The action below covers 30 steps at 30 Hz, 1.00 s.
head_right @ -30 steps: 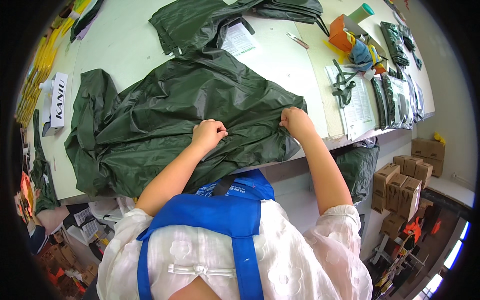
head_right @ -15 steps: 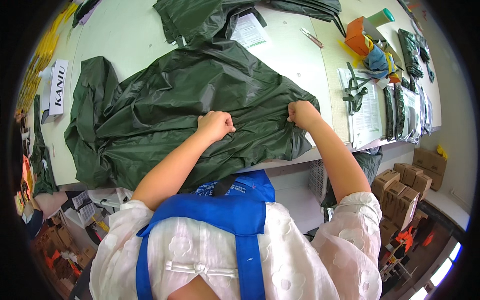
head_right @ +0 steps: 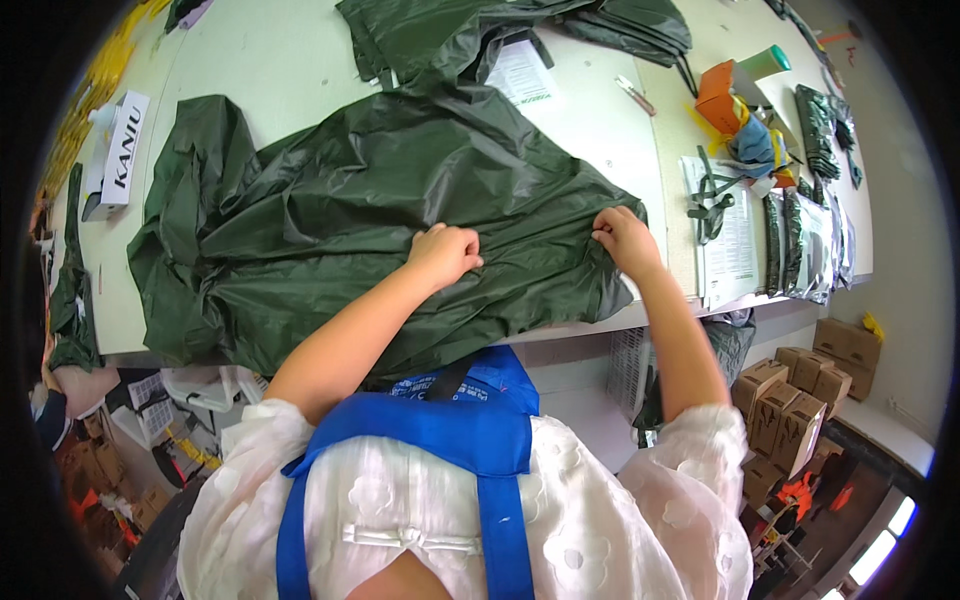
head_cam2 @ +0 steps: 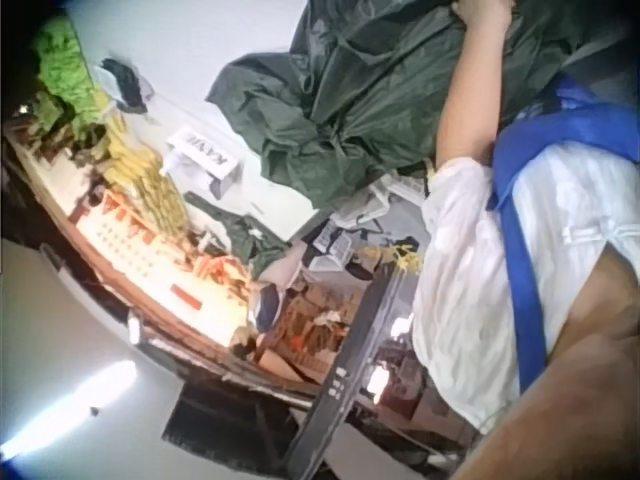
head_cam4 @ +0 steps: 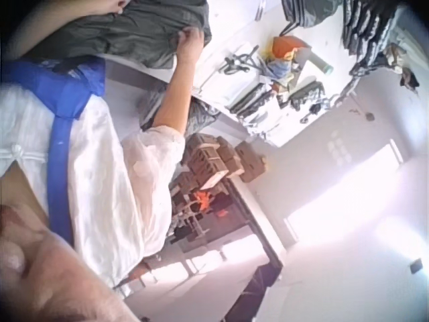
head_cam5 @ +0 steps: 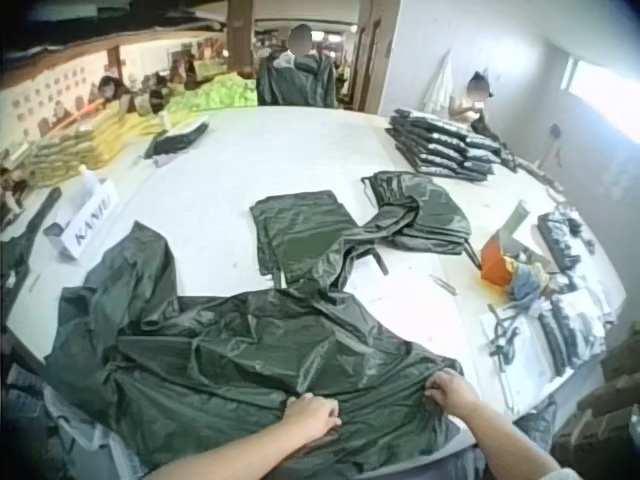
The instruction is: The person folds a green raincoat on a white table. They smooth the fabric, fold the sleeves and body into a compact rectangle, and place the folded item into a clear plastic packaging bag. The person then places the packaged item on a stack of similar items.
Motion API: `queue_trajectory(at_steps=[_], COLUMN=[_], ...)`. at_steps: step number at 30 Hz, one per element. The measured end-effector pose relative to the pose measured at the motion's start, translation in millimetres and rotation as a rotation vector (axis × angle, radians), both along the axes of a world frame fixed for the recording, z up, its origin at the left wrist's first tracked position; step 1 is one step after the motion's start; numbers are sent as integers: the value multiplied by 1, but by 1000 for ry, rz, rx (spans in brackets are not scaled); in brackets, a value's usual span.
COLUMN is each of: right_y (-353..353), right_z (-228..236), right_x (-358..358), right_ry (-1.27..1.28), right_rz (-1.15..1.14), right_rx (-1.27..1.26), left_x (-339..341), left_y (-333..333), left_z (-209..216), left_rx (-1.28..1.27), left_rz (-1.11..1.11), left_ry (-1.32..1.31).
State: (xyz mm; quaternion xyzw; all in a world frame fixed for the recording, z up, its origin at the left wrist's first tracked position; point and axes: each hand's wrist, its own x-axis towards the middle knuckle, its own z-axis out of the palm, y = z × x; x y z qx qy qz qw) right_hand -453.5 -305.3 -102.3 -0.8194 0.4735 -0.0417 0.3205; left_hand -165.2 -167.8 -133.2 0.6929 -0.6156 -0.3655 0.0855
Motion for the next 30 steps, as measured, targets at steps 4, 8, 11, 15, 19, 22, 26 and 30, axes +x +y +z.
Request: queue_trajectory(at_steps=[4,8,11,15,19,22,26,30], right_y=[59,87,102,109,111,125,142,153], right_z=[-26,-20,17,5,-15,-5,19,14], right_x=[-53,-47,-15,-12,-34,-23,-1,-3], right_ry=[-23,-330,-422,-588,-401,-265,-101,-430], right_rz=[-518,-807,-647,-567,-947,-733,-645,-688], right_rx=[-338,237,204,183,273,168,38,121], left_x=[-3,-45,-89,-123,-138,-148,-155,-142], left_y=[10,-7,-26,-55,-60,-64,-72,-71], left_z=[18,40,57,38,28,26,38,27], left_rx=[-254,-460,-494,-489,-355,-254,-83,-132], left_rz=[-43,-176,-240,-379,-390,-349,-271,-309], left_ry=[-35,240,513,433,368,281,242,320])
